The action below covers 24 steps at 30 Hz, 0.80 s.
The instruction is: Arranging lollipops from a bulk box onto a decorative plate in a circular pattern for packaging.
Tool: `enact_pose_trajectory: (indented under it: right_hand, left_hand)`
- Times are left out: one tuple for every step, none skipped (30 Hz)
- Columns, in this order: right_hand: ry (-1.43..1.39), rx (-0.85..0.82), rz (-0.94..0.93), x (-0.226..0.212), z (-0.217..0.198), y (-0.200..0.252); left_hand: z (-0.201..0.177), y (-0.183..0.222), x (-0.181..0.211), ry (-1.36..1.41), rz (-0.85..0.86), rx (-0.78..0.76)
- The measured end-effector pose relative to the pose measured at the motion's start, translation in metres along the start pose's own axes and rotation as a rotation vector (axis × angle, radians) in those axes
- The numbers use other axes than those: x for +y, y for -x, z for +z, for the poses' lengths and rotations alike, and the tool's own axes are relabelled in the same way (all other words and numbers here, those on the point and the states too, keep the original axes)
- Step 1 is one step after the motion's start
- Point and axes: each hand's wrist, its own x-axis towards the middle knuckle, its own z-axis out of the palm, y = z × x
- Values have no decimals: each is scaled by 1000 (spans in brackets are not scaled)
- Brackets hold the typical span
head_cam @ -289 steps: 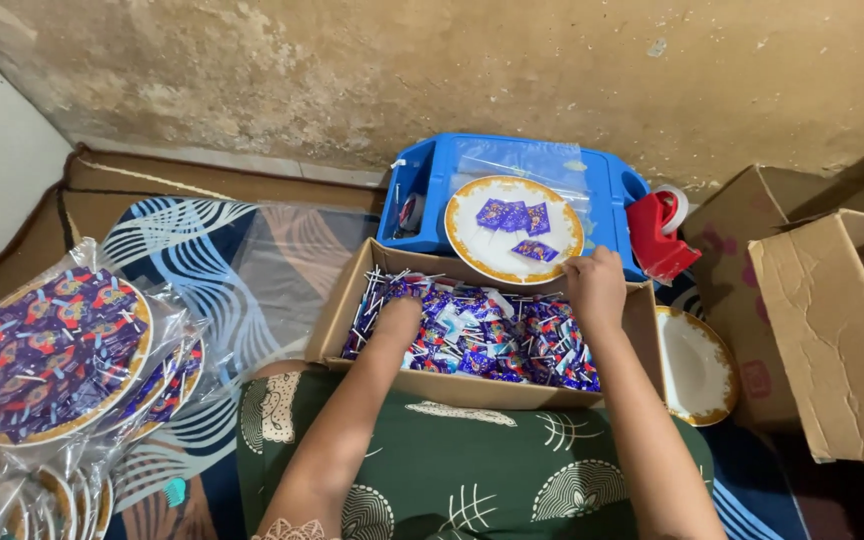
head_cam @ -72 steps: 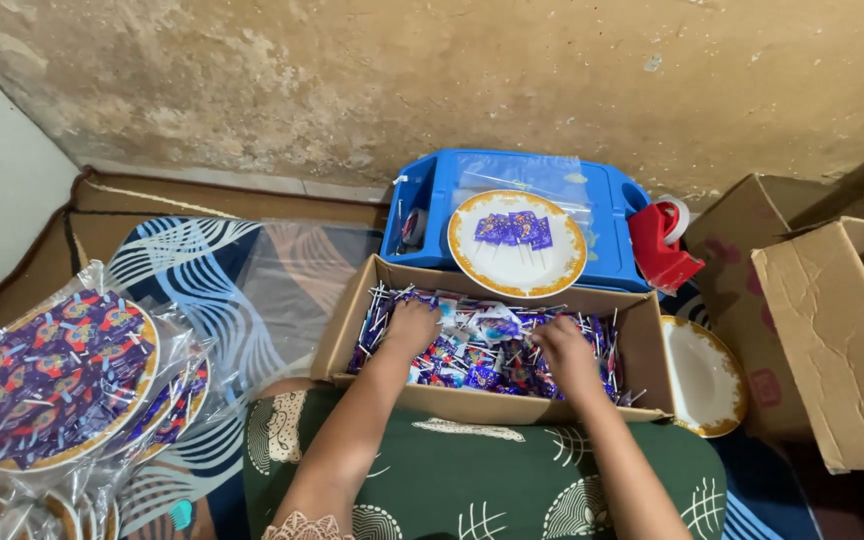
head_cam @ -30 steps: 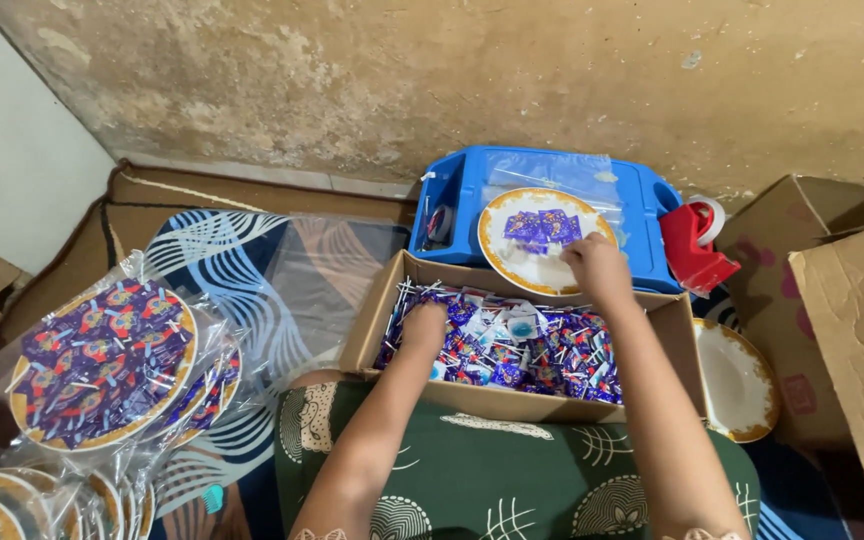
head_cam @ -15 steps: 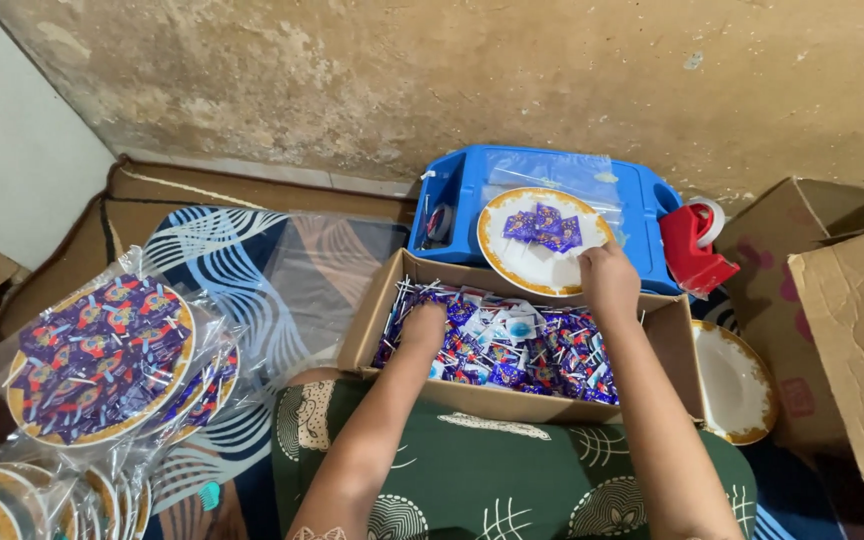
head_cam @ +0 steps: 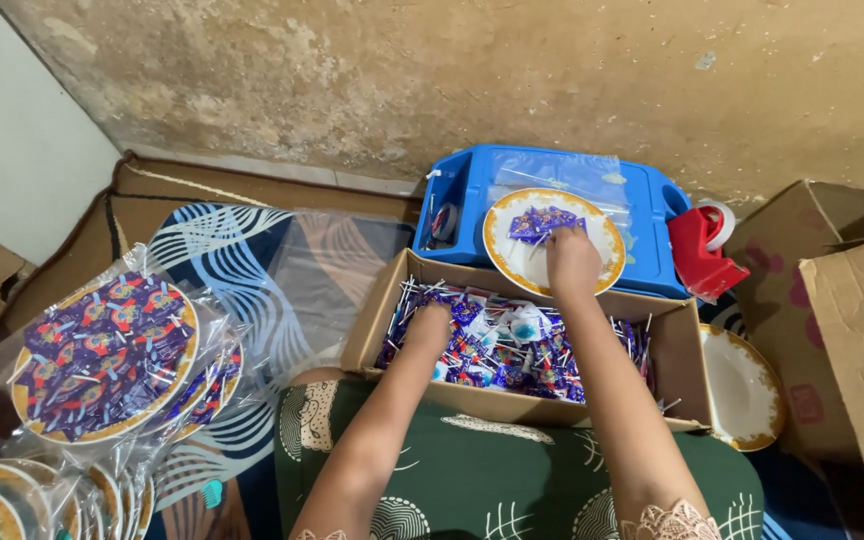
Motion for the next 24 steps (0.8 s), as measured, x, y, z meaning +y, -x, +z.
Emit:
enact_pose_trajectory:
  right_hand:
    - [-1, -2, 0, -4, -5, 2]
    - [-31, 10, -15, -7, -9, 4]
    - [-59, 22, -28, -10, -14, 6]
    - [-59, 19, -27, -9, -20, 11]
    - [-106, 97, -48, -8, -25, 17]
    - [-152, 175, -68, -6, -30, 23]
    - [-150, 173, -65, -5, -42, 35]
    - [-252, 260, -140, -4, -54, 47]
    - [-355, 349, -215, -2, -67, 58]
    - [-352, 348, -212, 6, -71, 73]
    - [-284, 380, -429, 13, -74, 85]
    - [-212, 411, -645, 20, -78, 97]
    - [-212, 411, -645, 27, -76, 104]
    - [-234, 371, -702, 34, -73, 111]
    - [-253, 329, -754, 44, -72, 119]
    - [-250, 327, -751, 58, -58, 121]
    - [-136, 37, -529, 73, -45, 124]
    - [-24, -244, -295, 88, -31, 126]
    - [-22, -246, -294, 93, -27, 125]
    - [-29, -380, -208, 98, -24, 124]
    - [-36, -513, -122, 104, -20, 123]
    - [-33, -515, -121, 98, -22, 125]
    - [-98, -548, -206, 92, -23, 126]
    - [-162, -579, -292, 86, -24, 127]
  left_hand:
    - [1, 0, -1, 0, -2, -1]
    - [2, 0, -2, 4, -6, 1]
    - [3, 1, -2, 9, -9, 2]
    - [4, -1, -2, 10, -10, -1]
    - [5, -1, -1, 24, -41, 4]
    - [7, 0, -1, 39, -72, 10]
    - [14, -6, -6, 40, -70, 5]
    - [22, -10, -12, 20, -61, 30]
    - [29, -16, -17, 0, -51, 56]
    - [23, -12, -11, 1, -48, 54]
    - [15, -10, -5, -17, -41, 71]
    - [8, -7, 0, -34, -34, 87]
    - [5, -6, 0, -33, -35, 87]
    - [2, -5, 1, -13, -6, 135]
    - [1, -3, 3, 9, 27, 179]
    - [4, -5, 2, 11, 30, 175]
    - [7, -6, 0, 3, 46, 199]
    - [9, -8, -1, -4, 61, 223]
    - [4, -5, 1, -2, 62, 221]
    - [-2, -1, 3, 12, 84, 242]
    - [-7, 2, 6, 28, 104, 263]
    - [-5, 4, 5, 31, 103, 261]
    - [-5, 4, 5, 28, 109, 269]
    - [-5, 4, 4, 26, 115, 278]
